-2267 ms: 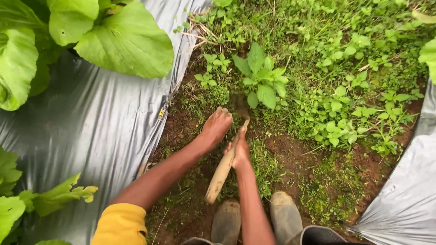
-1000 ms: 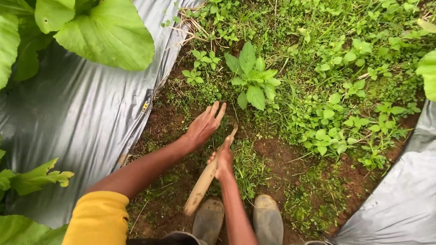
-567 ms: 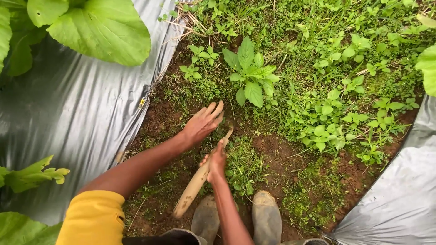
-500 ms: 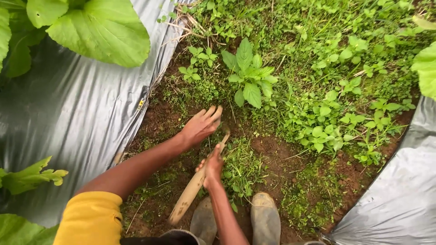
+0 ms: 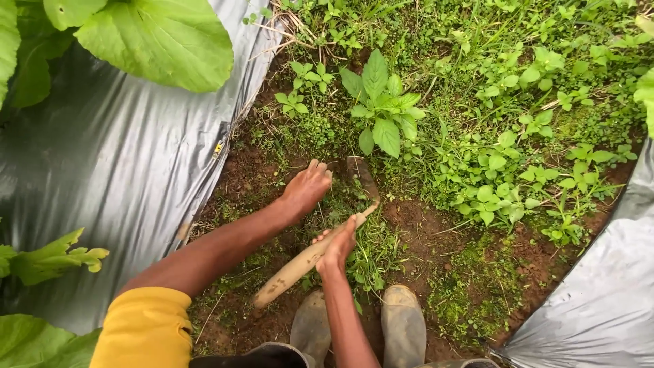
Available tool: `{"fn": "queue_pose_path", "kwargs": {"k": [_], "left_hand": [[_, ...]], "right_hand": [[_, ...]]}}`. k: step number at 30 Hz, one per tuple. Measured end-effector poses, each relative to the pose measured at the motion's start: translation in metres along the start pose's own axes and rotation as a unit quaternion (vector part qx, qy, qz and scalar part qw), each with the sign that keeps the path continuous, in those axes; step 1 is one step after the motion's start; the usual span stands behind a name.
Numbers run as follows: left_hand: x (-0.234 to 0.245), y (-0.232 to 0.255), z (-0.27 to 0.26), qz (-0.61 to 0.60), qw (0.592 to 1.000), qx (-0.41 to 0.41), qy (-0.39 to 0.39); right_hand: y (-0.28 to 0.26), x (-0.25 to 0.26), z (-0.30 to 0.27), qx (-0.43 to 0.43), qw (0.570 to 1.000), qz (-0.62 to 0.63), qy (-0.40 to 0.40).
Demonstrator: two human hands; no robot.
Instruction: Weeding a garden bed between plastic-covered rows using a hand hoe and manual pulling.
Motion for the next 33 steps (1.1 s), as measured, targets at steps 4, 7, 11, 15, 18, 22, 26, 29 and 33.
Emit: {"fn": "queue_pose_path", "kwargs": {"k": [4, 7, 11, 15, 18, 22, 26, 29, 33], "left_hand": [[0.005, 0.024, -0.028, -0.041, 0.99, 0.081, -0.112], [-0.018, 0.039, -0.058, -0.071, 0.979, 0.063, -0.182], [-0.013, 0.038, -0.057, -0.002, 0.991, -0.035, -0.126], [0.039, 0.041, -0.035, 0.169, 0.979, -0.103, -0.053], [0.052, 0.039, -0.015, 0.28, 0.954, -0.073, -0.082], [-0.016, 0.023, 0.007, 0.274, 0.954, -0.116, 0.034], [-0.021, 0.021, 0.011, 0.18, 0.968, -0.171, 0.029], [-0.001, 0.02, 0.02, 0.184, 0.97, -0.144, -0.07], [0.023, 0.025, 0.031, 0.052, 0.992, -0.075, -0.088]], "right_hand": [[-0.006, 0.008, 0.01, -0.006, 1.0, 0.014, 0.013], [-0.007, 0.017, 0.025, 0.005, 1.0, 0.013, 0.023], [-0.016, 0.022, 0.03, 0.041, 0.998, 0.03, 0.044], [-0.032, 0.008, 0.016, 0.039, 0.998, 0.034, 0.042], [-0.028, 0.01, 0.019, 0.037, 0.997, 0.05, 0.048], [-0.035, 0.018, 0.016, 0.046, 0.997, 0.023, 0.051], [-0.035, 0.027, 0.027, 0.048, 0.997, 0.027, 0.048], [-0.03, 0.035, 0.038, 0.051, 0.997, 0.023, 0.051], [-0.022, 0.045, 0.058, 0.053, 0.998, 0.011, 0.04]]}}
Point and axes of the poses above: each hand's wrist, its own z-axis towards the middle knuckle, its own x-axis out of the back of the hand, y = z × x, the point moved 3 cm from there along z, towards the middle knuckle, and after that the axes turned 11 degrees about x, right-handed, at the moved point
